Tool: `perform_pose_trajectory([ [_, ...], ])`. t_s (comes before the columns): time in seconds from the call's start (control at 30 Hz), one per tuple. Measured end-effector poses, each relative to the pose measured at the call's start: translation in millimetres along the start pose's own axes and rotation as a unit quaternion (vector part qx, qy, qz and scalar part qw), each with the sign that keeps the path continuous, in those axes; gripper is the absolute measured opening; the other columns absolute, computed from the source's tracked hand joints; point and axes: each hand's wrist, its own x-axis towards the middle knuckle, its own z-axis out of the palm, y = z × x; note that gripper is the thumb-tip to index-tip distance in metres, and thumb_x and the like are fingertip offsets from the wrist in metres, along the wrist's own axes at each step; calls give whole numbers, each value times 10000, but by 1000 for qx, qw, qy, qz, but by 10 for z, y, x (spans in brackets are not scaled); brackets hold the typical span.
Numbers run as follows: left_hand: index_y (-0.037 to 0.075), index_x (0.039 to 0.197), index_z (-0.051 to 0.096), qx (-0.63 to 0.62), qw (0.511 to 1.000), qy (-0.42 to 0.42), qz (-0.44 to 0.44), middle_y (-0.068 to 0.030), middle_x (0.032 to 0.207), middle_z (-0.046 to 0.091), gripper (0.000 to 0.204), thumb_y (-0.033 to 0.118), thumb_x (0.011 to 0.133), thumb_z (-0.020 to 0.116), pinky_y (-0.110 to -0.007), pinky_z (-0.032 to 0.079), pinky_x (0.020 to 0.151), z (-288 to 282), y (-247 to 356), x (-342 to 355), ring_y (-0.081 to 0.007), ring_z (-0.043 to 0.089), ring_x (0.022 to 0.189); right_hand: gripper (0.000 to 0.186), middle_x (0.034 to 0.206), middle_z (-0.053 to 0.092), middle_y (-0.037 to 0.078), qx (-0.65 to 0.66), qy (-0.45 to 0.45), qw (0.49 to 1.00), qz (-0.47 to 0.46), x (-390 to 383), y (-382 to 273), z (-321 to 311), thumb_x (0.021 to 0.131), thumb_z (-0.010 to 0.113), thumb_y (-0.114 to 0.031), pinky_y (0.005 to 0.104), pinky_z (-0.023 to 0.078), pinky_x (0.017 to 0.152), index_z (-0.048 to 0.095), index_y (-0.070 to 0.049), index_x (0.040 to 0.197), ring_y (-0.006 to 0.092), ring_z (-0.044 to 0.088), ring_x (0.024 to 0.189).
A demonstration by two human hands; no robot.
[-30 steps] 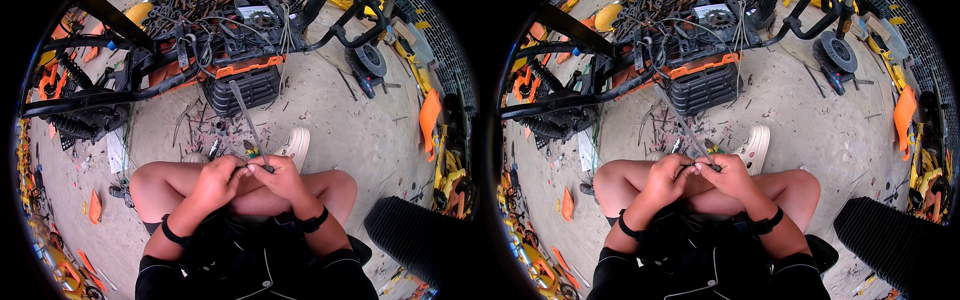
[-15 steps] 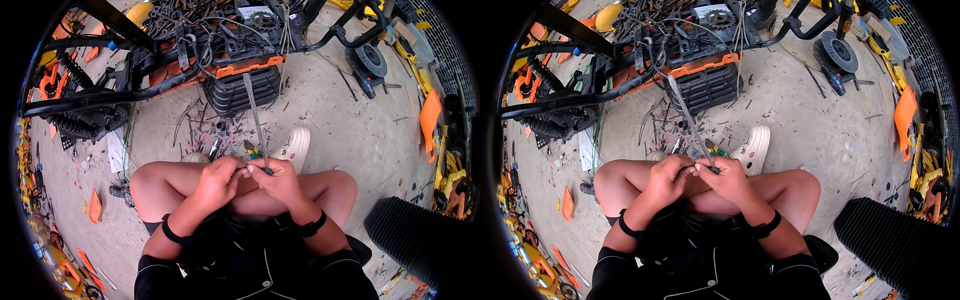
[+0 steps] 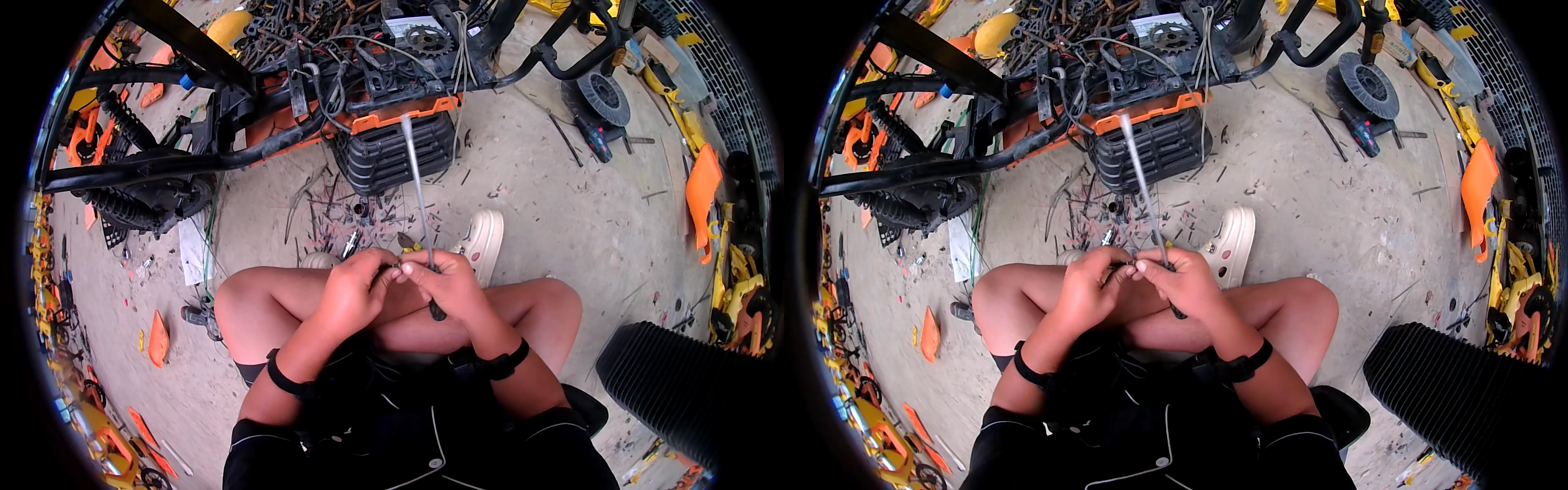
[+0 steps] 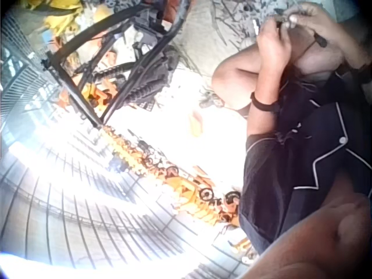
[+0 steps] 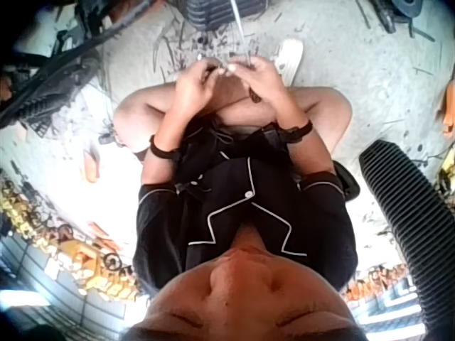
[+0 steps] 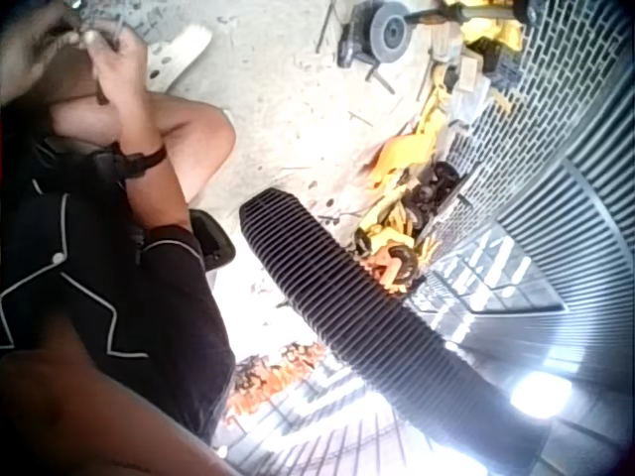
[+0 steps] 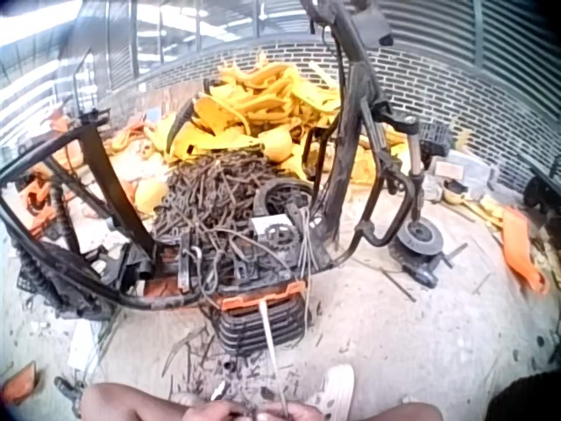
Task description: The person manipulates wires and a connector on a vehicle frame while using pliers to crimp or adjust components.
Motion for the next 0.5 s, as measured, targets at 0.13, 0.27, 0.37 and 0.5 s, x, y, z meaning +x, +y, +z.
perform_pose_trajectory([
  [0.13, -20, 1039, 646, -166, 980, 32, -107, -122, 975, 712, 145, 7, 908, 703, -312, 551, 772, -13, -101, 3, -207, 698, 878, 323, 851, 680, 11, -8, 41, 998, -48, 21, -93, -155, 1058, 551, -290, 191, 418, 554, 662, -14, 1184, 30, 508, 624],
  [0.27, -37, 1085, 650, -317, 937, 73, -123, -87, 1027, 706, 148, -8, 942, 671, -284, 537, 855, -61, -160, -25, -158, 678, 945, 332, 858, 647, 42, -128, 6, 987, -95, -81, -102, -252, 1092, 460, -263, 221, 452, 591, 608, 0, 1231, 57, 488, 660],
  [0.37, -38, 1100, 651, -373, 919, 77, -99, -85, 1033, 702, 156, -15, 946, 665, -282, 531, 875, -134, -237, 14, -154, 675, 961, 264, 846, 623, 17, -128, -13, 985, -113, -126, -67, -212, 1083, 489, -215, 234, 464, 678, 621, -24, 1207, 68, 501, 706],
  [0.5, -28, 1102, 655, -382, 915, 88, -99, -84, 1031, 705, 152, -2, 953, 664, -277, 526, 872, -163, -229, 4, -148, 674, 957, 242, 828, 616, 6, -73, -4, 994, -83, -97, -68, -206, 1074, 510, -193, 230, 457, 695, 625, -22, 1201, 69, 529, 742],
])
